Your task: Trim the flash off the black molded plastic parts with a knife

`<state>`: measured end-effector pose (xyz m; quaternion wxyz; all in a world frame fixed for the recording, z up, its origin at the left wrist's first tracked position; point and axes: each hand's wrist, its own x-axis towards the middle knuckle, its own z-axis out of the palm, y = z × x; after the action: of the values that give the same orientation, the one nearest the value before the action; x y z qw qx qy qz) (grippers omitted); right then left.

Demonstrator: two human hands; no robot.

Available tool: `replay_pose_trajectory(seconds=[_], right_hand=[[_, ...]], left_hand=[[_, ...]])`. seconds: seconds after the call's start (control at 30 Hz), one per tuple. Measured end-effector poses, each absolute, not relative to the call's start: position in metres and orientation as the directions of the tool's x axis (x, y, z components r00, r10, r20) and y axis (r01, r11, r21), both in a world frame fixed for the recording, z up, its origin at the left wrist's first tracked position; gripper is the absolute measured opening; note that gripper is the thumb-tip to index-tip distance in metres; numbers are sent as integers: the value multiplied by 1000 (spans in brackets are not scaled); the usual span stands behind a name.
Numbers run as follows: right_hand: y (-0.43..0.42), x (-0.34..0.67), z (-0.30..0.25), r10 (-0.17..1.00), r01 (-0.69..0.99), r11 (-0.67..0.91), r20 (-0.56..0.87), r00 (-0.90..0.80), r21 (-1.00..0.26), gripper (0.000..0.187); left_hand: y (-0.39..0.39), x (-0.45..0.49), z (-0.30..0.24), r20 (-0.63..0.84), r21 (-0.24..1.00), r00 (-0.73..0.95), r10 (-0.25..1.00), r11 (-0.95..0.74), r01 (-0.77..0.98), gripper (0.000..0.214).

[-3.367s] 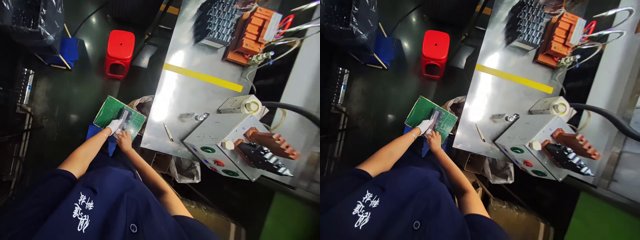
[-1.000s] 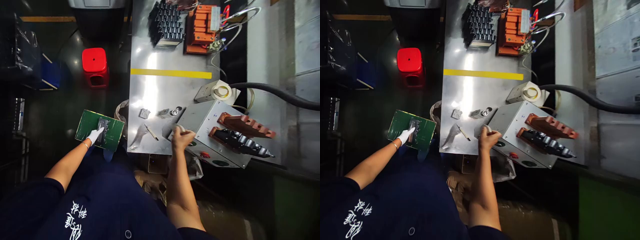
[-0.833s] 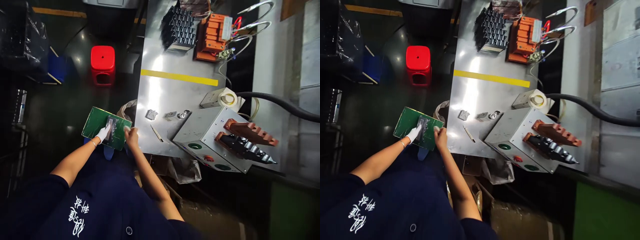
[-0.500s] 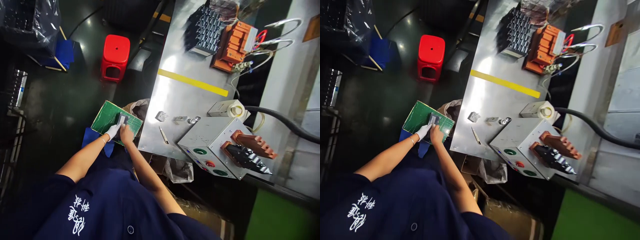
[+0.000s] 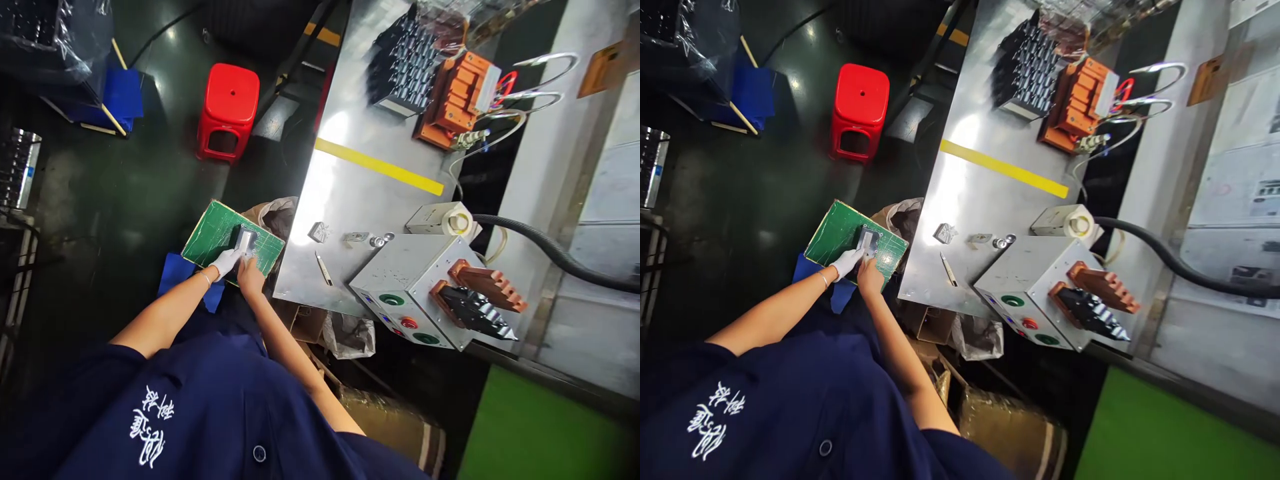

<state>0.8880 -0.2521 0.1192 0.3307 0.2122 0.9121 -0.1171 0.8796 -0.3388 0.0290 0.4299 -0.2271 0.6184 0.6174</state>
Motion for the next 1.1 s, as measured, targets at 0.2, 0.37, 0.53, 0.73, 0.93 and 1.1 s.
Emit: replay_pose_trajectory(seconds=[0.2, 0.37, 0.53, 0.73, 0.93, 1.1], right_hand=[[-237, 832, 111, 321, 470, 877, -605, -729, -101, 32], [-251, 897, 127, 289, 469, 878, -673, -681, -97, 25], [-253, 901, 123, 318, 484, 872, -667, -674, -73, 28], [-223, 826, 113, 308, 466, 877, -609, -731, -115, 33], [-261, 949, 126, 256, 440, 893, -698, -669, -94, 27], [-250, 920, 120, 248, 447, 887, -694, -676, -118, 29]], left_hand=[[-337, 878, 24, -808, 580, -538, 240, 171, -796, 33], [-337, 878, 27, -803, 592, -549, 233, 208, -778, 34], [-339, 877, 25, -792, 608, -562, 236, 224, -762, 34], [-336, 873, 22, -799, 602, -567, 201, 268, -753, 33], [-339, 878, 28, -791, 612, -576, 204, 260, -747, 33], [-340, 877, 29, -791, 612, -578, 201, 259, -747, 34]])
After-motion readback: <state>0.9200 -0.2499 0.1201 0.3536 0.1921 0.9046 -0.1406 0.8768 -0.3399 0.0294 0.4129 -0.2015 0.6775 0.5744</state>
